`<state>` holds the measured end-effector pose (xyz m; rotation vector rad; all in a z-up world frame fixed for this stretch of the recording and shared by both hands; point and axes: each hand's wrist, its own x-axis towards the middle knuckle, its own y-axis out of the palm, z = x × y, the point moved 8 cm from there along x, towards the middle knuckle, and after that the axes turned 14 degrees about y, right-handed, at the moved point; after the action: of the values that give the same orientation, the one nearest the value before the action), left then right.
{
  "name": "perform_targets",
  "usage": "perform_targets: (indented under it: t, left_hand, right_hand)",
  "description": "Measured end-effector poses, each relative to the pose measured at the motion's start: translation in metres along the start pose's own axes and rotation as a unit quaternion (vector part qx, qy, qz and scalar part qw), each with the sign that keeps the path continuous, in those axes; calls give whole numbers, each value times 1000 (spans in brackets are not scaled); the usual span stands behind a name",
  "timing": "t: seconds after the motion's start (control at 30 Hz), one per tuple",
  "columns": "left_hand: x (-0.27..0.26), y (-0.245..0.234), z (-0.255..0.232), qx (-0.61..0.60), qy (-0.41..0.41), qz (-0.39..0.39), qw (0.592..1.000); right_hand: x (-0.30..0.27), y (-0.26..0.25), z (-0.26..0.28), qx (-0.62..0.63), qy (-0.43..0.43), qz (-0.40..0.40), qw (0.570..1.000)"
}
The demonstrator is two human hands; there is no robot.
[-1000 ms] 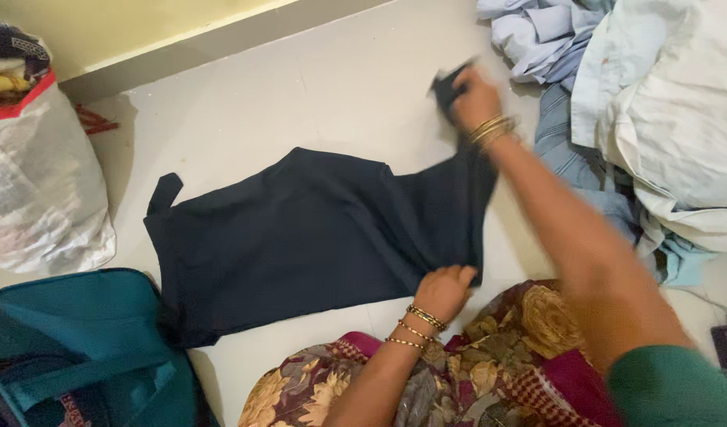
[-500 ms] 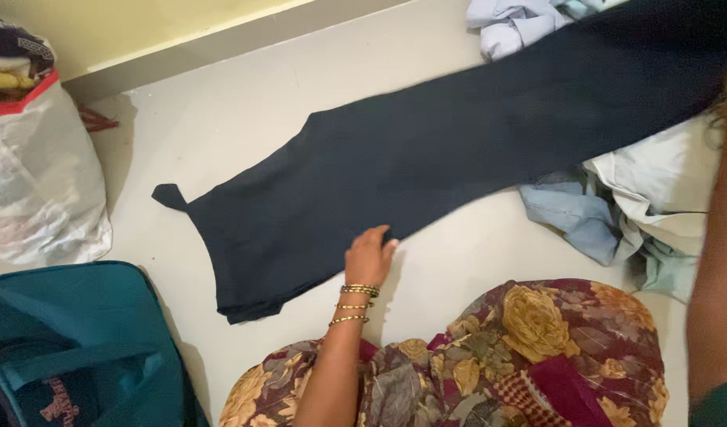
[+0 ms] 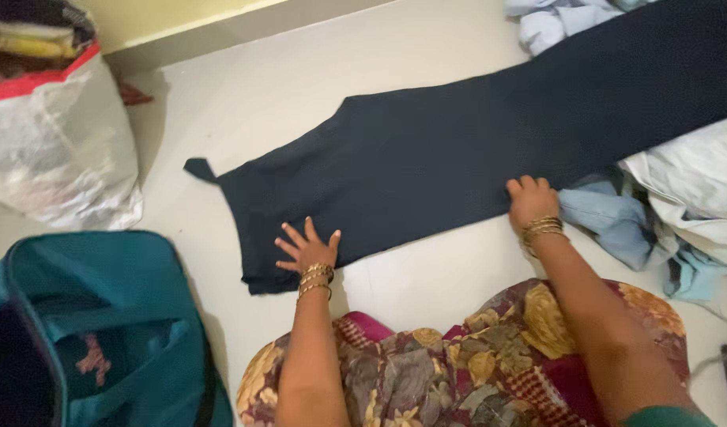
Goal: The person folds a dark-colored garment on the floor, smoothing it repeatedly and folding it into a compact rectangle before placing it into a teal bag. The person then picks up a white shirt from a pile and begins buttoning it.
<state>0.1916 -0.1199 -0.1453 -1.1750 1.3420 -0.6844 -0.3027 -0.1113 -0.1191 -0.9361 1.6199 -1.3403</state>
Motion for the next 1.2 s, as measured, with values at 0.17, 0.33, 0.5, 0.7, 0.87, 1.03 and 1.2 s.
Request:
perform_targets:
  t: [0.17,0.33,0.5,0.7,0.87,1.03,1.2]
  left_hand:
    - [-7,-30,0,32,48,40,998]
    - [0,-50,-3,99,10,105,989]
    - [36,-49,-58,-93,209,-105,968]
    - [52,-29,-57,-58,285,-148,945]
    - [67,-56,29,67,159,-132,976]
    - [82,-65,54,72,142,-95,983]
    - [100,-58,44,73,179,-126,973]
  right_hand:
    - [-14,40,-29,-19,-13,14,1000]
    - [3,28,-20,-30,106,94,989]
    - [-29,-37,189,152,-93,-19,984]
    - [-77,-43,366,203,-347,-44,915]
    - [-16,-14,312,-4,-215,43,976]
    - [61,3,219,60,-52,-60,995]
    - [69,8,244,129,23,-90,987]
